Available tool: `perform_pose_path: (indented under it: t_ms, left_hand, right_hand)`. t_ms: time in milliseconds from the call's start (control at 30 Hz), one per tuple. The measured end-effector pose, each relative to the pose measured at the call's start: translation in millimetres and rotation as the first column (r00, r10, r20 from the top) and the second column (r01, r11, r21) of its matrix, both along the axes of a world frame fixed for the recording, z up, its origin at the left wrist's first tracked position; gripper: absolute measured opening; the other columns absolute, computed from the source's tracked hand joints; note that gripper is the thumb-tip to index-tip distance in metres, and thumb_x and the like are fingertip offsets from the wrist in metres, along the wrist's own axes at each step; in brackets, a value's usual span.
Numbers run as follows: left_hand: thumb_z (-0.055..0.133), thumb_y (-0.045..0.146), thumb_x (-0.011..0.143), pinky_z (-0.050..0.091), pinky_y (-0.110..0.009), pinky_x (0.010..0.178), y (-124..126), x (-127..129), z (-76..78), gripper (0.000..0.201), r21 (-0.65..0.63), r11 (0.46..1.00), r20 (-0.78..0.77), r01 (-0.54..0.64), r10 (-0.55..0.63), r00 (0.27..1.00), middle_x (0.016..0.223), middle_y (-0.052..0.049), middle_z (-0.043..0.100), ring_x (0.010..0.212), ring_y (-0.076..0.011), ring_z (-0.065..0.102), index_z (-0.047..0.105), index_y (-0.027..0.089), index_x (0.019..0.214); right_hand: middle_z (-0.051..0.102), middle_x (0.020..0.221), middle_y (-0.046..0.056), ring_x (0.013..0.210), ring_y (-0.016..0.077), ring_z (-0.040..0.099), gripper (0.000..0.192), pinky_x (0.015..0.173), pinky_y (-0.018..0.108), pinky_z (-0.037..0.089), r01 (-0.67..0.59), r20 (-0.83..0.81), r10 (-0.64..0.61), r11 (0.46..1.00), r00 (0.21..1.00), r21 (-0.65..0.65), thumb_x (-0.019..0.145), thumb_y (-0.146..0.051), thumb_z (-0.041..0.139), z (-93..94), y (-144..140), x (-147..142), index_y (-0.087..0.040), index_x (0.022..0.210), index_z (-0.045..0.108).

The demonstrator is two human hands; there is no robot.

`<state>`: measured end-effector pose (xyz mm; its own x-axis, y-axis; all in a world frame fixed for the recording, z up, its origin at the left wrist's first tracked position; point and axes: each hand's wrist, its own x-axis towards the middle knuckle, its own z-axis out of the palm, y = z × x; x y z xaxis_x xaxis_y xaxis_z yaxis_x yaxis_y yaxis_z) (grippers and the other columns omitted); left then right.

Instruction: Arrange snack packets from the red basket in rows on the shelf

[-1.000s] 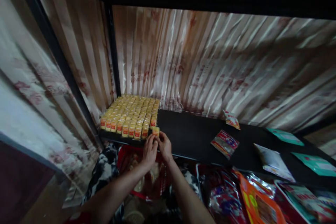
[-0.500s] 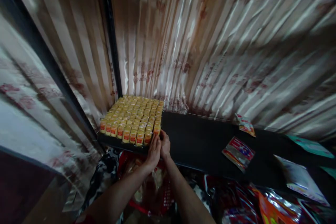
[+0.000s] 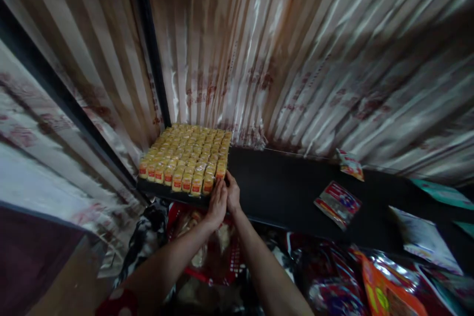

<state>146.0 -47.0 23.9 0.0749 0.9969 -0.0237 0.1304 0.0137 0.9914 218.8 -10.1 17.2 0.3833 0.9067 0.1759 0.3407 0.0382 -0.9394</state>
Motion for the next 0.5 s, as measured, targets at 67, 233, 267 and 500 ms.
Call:
perform_pose_path:
  t_ms: [67, 233, 267, 500]
  left_hand:
    - [0.034, 0.033, 0.091, 0.020, -0.036, 0.115, -2.7, 0.2, 3.3, 0.047, 0.007, 1.000, -0.024, 0.000, 0.000, 1.000, 0.145, -0.011, 0.036, 0.136, -0.0192, 0.030, 0.046, 0.013, 0.132]
    - [0.036, 0.032, 0.090, 0.029, -0.035, 0.112, -24.7, -9.3, 17.0, 0.040, 0.125, 0.992, -0.123, 0.012, 0.003, 0.992, 0.136, -0.010, 0.049, 0.129, -0.0190, 0.041, 0.054, 0.017, 0.122]
    - [0.037, 0.032, 0.089, 0.031, -0.036, 0.110, -33.5, -13.4, 19.7, 0.038, 0.162, 0.987, -0.150, 0.025, -0.001, 0.989, 0.132, -0.010, 0.053, 0.125, -0.0195, 0.045, 0.056, 0.017, 0.119]
    - [0.037, 0.027, 0.086, 0.042, -0.034, 0.095, -98.0, -49.8, -4.2, 0.027, 0.023, 0.999, -0.190, 0.033, -0.028, 0.981, 0.105, -0.008, 0.065, 0.102, -0.0204, 0.058, 0.062, 0.021, 0.095]
  right_hand:
    - [0.061, 0.122, 0.012, 0.109, 0.0230, 0.056, 0.056, 0.099, 0.039, 0.041, 0.003, -0.018, -0.003, 1.000, 1.000, -0.001, 0.072, -0.034, 0.049, -1.6, -3.5, 1.1, -0.013, 0.123, 0.055]
    - [0.060, 0.120, 0.015, 0.109, 0.0235, 0.055, 0.051, 0.099, 0.039, 0.039, 0.120, -0.016, -0.119, 0.993, 0.993, 0.009, 0.075, -0.038, 0.050, 4.7, -31.5, -1.7, -0.011, 0.117, 0.056]
    - [0.061, 0.116, 0.015, 0.106, 0.0228, 0.056, 0.048, 0.097, 0.039, 0.041, 0.147, -0.030, -0.147, 0.989, 0.989, 0.012, 0.077, -0.040, 0.048, 7.2, -41.4, -4.2, -0.011, 0.115, 0.057]
    - [0.067, 0.090, 0.007, 0.084, 0.0178, 0.062, 0.031, 0.080, 0.030, 0.047, 0.093, -0.113, -0.105, 0.990, 0.988, -0.111, 0.083, -0.037, 0.041, -20.8, -121.6, -37.0, -0.018, 0.096, 0.061]
